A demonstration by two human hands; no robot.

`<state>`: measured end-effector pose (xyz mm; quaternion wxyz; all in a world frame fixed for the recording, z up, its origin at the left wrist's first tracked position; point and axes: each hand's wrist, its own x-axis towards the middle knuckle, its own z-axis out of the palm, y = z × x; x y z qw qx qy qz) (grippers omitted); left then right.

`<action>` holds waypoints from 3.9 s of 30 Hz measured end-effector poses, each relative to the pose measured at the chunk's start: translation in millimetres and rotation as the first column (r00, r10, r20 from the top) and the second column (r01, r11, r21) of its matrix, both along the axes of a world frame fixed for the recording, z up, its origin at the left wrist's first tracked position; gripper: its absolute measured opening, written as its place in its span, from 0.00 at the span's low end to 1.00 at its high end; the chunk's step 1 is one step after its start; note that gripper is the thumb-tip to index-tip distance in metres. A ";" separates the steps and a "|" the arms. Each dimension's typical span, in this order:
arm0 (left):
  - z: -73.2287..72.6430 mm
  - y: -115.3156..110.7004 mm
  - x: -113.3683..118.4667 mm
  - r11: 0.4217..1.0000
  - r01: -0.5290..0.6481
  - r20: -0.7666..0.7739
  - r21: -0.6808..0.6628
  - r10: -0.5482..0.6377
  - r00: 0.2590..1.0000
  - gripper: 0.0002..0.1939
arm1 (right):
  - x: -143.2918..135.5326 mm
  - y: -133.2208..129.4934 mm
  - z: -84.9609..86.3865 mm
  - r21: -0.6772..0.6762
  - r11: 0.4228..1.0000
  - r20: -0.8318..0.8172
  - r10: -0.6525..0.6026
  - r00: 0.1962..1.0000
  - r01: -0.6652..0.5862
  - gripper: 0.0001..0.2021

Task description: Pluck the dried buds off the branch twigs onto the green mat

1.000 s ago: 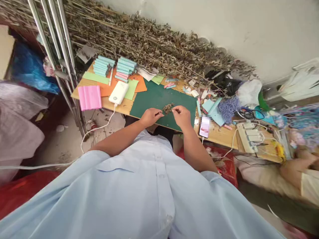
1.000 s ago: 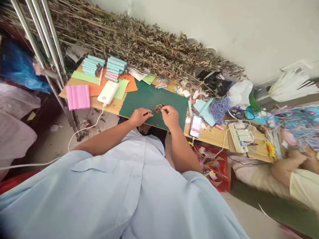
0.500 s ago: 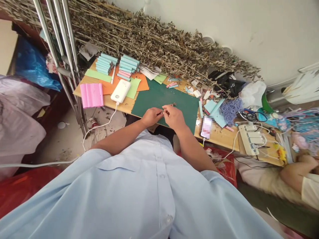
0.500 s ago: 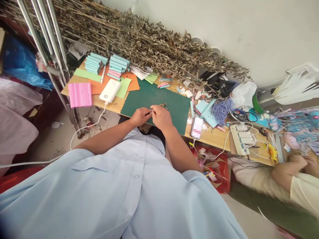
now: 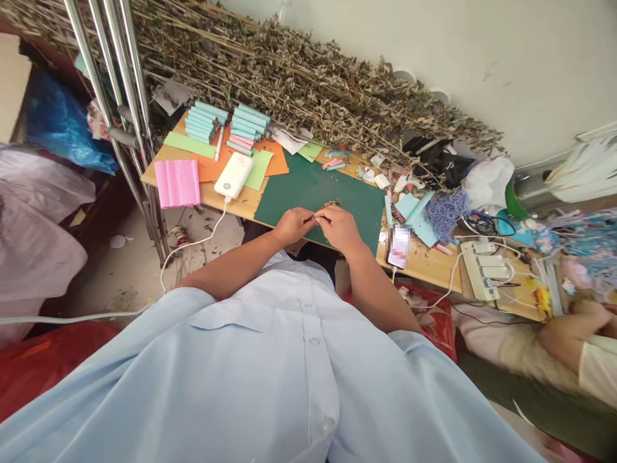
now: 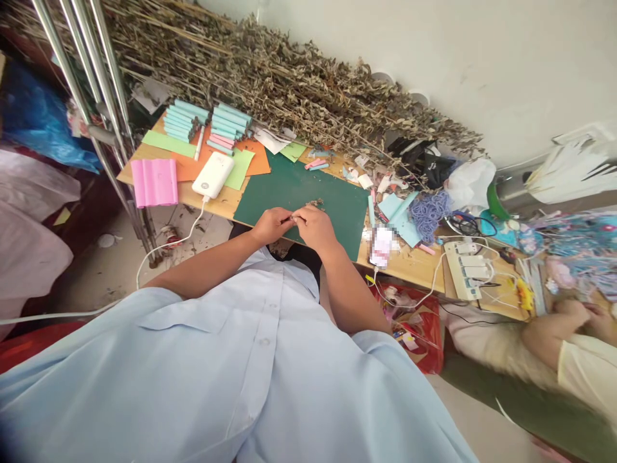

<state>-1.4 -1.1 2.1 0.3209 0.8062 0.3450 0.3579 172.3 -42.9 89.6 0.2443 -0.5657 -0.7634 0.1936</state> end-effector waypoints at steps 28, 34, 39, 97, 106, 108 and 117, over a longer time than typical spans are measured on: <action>8.9 -1.5 -2.1 0.998 -0.014 0.024 -0.069 0.016 1.000 0.11 | 3.4 -14.6 5.6 0.029 0.999 0.246 0.006 0.969 -0.014 0.14; 7.8 -1.4 -3.3 0.998 0.011 0.049 -0.058 -0.008 0.999 0.13 | -8.0 -10.9 19.4 -0.065 0.996 0.284 -0.047 0.958 0.068 0.09; 3.1 -0.9 -2.1 0.999 -0.009 0.055 -0.042 0.012 0.998 0.14 | -13.6 -6.9 23.5 -0.096 0.992 0.321 -0.049 0.946 0.085 0.07; 5.9 -3.2 -3.0 1.000 -0.010 0.054 -0.027 0.011 0.998 0.14 | -8.1 -9.8 11.8 -0.154 0.982 0.103 -0.097 0.990 0.113 0.12; 3.0 -1.8 -2.7 0.999 -0.023 0.071 -0.032 0.025 0.997 0.13 | -15.1 -10.1 20.8 -0.233 0.956 0.132 -0.148 0.980 0.176 0.11; 2.1 -1.2 -2.0 0.999 -0.038 0.073 -0.031 0.040 0.996 0.13 | -8.7 -11.1 13.1 -0.181 0.961 0.023 -0.207 0.978 0.207 0.13; 3.6 -0.7 -2.4 0.999 -0.032 0.047 -0.036 0.033 0.998 0.12 | -4.4 -20.7 -21.4 -0.174 0.960 -0.125 -0.242 0.962 0.219 0.16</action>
